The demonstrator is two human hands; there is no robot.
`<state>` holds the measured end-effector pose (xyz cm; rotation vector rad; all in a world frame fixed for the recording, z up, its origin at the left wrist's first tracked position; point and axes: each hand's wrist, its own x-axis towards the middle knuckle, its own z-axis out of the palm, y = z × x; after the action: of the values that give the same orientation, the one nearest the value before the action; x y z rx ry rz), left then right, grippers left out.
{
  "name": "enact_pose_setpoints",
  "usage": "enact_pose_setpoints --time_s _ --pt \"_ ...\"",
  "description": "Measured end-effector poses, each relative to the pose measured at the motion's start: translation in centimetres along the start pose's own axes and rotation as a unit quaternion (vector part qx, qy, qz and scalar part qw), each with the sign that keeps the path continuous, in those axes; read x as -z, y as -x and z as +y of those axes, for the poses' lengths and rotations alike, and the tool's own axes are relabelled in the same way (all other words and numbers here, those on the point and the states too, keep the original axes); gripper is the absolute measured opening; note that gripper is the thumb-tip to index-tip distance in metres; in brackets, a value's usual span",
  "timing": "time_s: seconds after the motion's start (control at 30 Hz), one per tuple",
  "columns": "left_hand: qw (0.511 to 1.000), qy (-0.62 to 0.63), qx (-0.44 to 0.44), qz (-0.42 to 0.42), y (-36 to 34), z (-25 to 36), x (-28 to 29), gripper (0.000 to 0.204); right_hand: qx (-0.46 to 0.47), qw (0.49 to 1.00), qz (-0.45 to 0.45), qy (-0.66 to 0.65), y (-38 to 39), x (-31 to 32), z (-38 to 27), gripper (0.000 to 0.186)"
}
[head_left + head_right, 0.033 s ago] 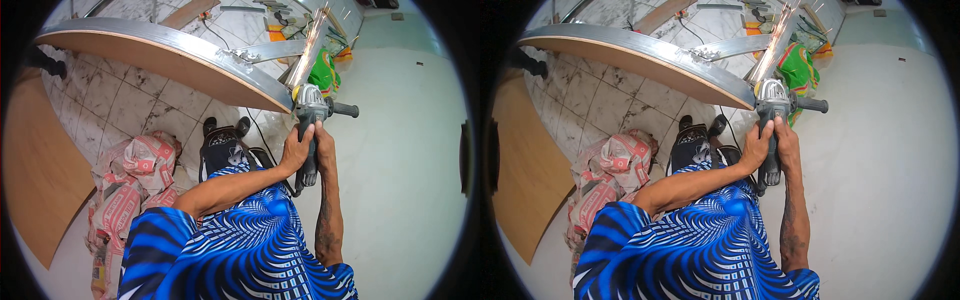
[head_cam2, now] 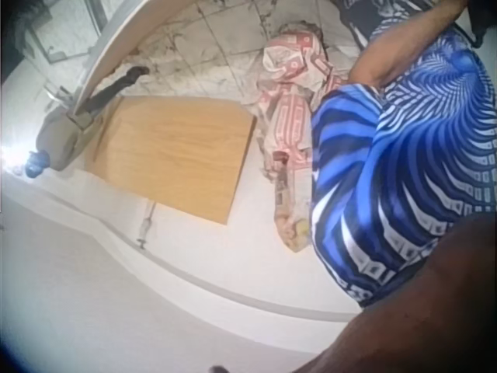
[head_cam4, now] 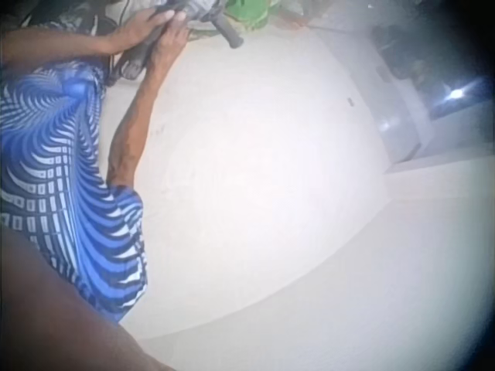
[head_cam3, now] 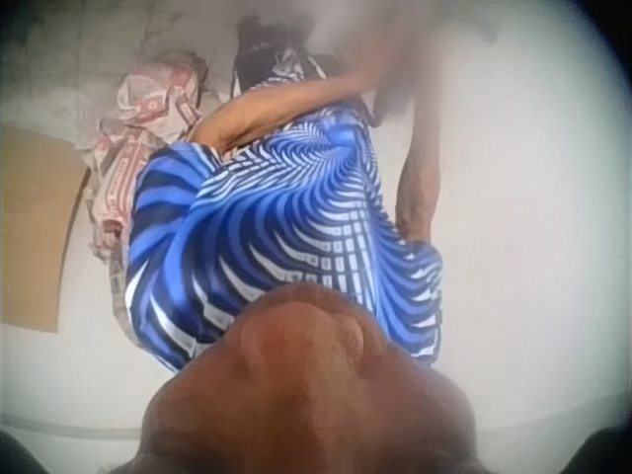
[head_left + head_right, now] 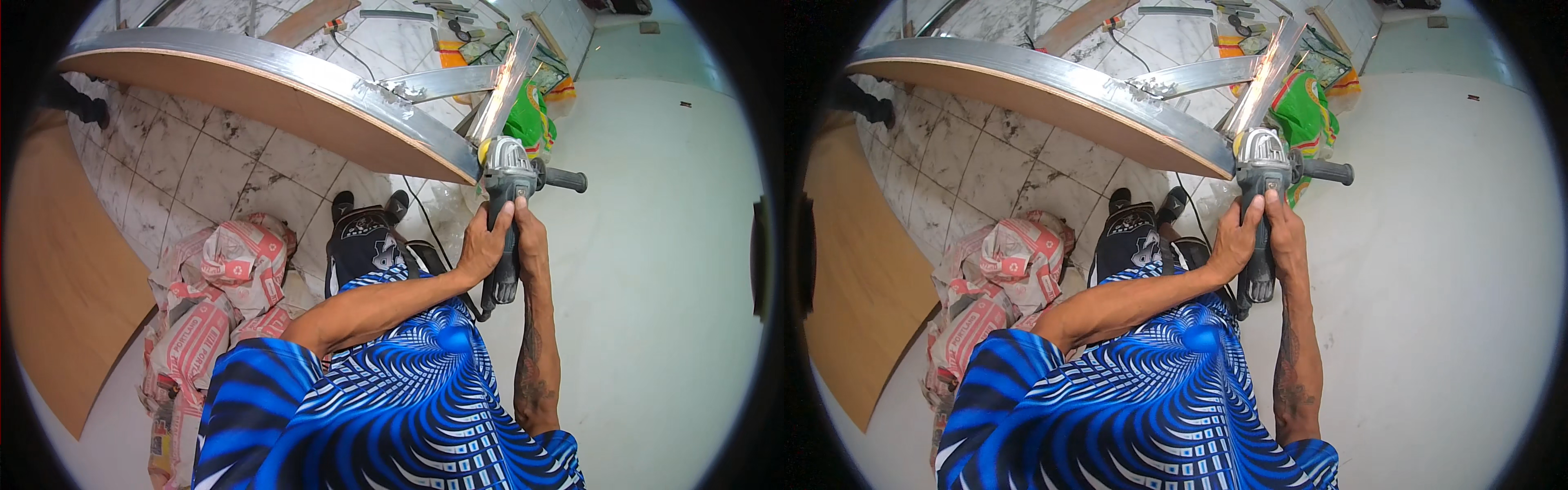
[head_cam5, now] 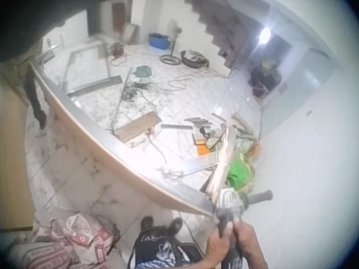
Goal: The person uses an angle grinder to cut and grind the joints and edges of a large metal frame structure.
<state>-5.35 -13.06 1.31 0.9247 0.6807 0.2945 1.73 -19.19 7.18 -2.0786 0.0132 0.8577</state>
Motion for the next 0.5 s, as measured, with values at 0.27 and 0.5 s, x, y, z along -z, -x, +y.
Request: enact_pose_setpoints --time_s 0.27,0.5 --pt "0.999 0.002 0.033 -0.015 -0.33 0.88 0.41 0.056 0.002 1.000 0.011 0.009 -0.22 -0.27 -0.23 0.060" --pt "1.000 0.010 0.018 -0.014 -0.15 0.72 0.29 0.057 0.016 0.999 0.014 0.026 -0.57 -0.03 0.09 0.062"
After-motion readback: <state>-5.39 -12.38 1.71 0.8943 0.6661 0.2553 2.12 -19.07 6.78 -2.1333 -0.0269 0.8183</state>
